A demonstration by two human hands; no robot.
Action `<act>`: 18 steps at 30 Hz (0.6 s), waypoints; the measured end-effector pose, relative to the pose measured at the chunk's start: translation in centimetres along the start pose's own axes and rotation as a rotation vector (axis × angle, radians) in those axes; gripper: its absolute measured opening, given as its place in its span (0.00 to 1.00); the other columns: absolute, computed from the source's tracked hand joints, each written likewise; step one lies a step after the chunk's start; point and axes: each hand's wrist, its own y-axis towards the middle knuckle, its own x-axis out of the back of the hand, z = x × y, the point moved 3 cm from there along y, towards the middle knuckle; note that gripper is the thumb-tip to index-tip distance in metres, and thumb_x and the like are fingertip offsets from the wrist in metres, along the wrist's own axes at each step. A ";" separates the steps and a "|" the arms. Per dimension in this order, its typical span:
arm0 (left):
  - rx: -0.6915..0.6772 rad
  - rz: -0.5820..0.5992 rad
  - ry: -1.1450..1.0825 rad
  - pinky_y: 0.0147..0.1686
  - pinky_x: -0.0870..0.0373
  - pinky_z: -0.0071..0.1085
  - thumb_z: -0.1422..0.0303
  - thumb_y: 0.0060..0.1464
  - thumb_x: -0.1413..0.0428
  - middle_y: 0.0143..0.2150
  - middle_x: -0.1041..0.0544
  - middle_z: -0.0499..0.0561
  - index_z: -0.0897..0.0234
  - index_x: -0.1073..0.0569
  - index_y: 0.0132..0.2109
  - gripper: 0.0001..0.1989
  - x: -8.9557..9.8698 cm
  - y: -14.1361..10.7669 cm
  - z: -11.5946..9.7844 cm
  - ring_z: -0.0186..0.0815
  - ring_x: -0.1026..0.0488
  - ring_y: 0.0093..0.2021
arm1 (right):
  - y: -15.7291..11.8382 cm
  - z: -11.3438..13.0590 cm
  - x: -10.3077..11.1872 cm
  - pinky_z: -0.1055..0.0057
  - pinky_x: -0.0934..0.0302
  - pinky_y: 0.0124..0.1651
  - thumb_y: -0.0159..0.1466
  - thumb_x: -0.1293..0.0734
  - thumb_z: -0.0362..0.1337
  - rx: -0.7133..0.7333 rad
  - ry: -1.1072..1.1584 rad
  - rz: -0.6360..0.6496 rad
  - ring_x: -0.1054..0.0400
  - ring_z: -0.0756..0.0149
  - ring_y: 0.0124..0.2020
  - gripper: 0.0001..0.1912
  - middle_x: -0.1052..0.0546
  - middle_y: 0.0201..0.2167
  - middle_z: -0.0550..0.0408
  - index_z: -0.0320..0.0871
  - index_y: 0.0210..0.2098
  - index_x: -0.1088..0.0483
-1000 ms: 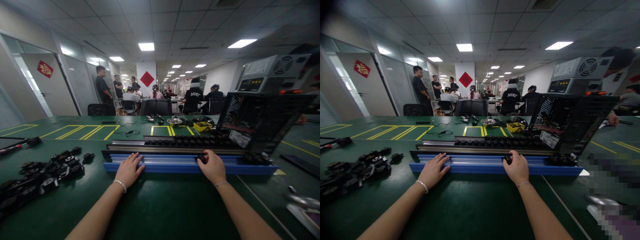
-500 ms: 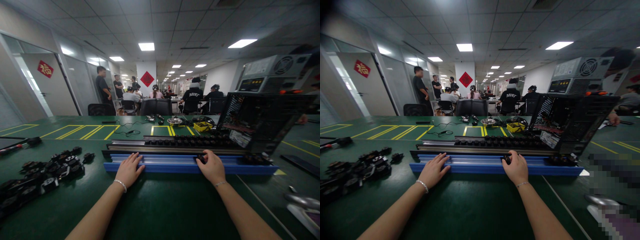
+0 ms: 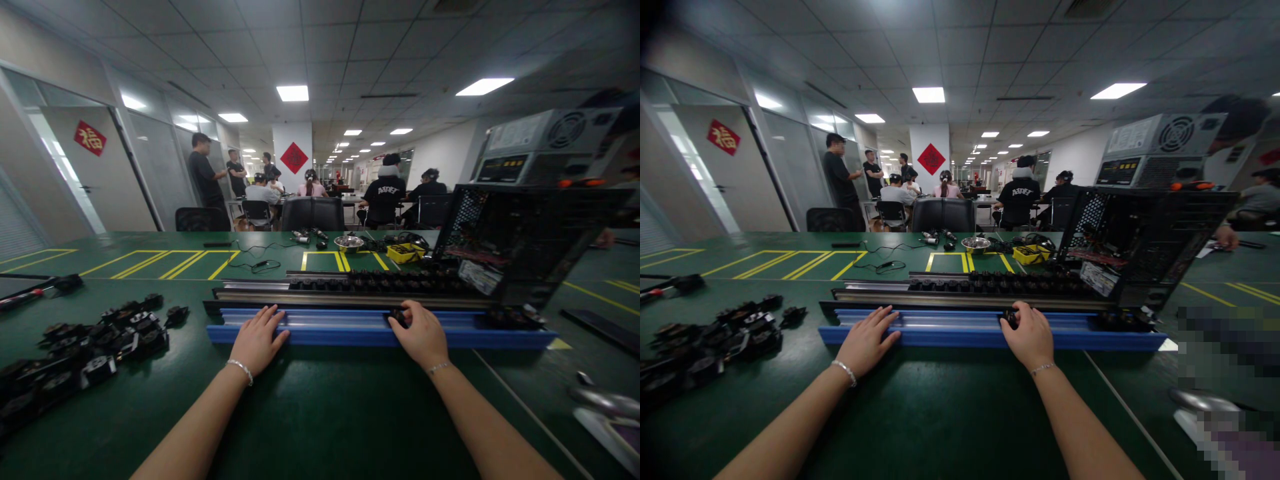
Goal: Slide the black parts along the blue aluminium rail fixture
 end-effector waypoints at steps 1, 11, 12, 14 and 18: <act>0.001 0.000 -0.003 0.56 0.43 0.43 0.52 0.56 0.58 0.63 0.40 0.50 0.56 0.38 0.58 0.25 0.0 0.0 0.0 0.41 0.46 0.62 | 0.0 0.0 0.0 0.63 0.42 0.39 0.53 0.37 0.44 0.003 -0.001 0.006 0.35 0.61 0.31 0.14 0.30 0.26 0.56 0.45 0.37 0.38; 0.004 0.000 -0.011 0.56 0.43 0.43 0.53 0.56 0.58 0.62 0.40 0.51 0.55 0.38 0.58 0.25 -0.1 0.0 0.1 0.41 0.46 0.62 | 0.0 0.4 -0.1 0.66 0.42 0.36 0.54 0.38 0.44 0.003 0.001 0.044 0.35 0.62 0.31 0.14 0.29 0.27 0.55 0.44 0.37 0.36; 0.003 -0.001 -0.008 0.56 0.43 0.43 0.52 0.56 0.58 0.62 0.39 0.51 0.55 0.38 0.58 0.25 -0.1 0.0 0.1 0.41 0.46 0.62 | -0.1 0.5 -0.1 0.66 0.42 0.36 0.54 0.38 0.44 0.003 0.002 0.049 0.35 0.62 0.31 0.14 0.29 0.27 0.55 0.44 0.37 0.36; 0.001 -0.003 -0.003 0.56 0.43 0.43 0.53 0.56 0.58 0.62 0.39 0.51 0.55 0.38 0.58 0.25 0.0 0.0 0.1 0.41 0.46 0.62 | -0.1 0.6 -0.2 0.66 0.42 0.36 0.54 0.38 0.44 0.002 0.001 0.053 0.34 0.62 0.32 0.14 0.29 0.27 0.55 0.44 0.37 0.36; 0.006 0.002 -0.007 0.55 0.43 0.43 0.53 0.56 0.58 0.62 0.39 0.51 0.55 0.37 0.57 0.25 0.0 0.0 0.0 0.41 0.46 0.62 | -0.1 0.7 -0.3 0.65 0.42 0.37 0.54 0.38 0.44 0.008 0.008 0.039 0.34 0.61 0.33 0.14 0.29 0.27 0.55 0.44 0.37 0.36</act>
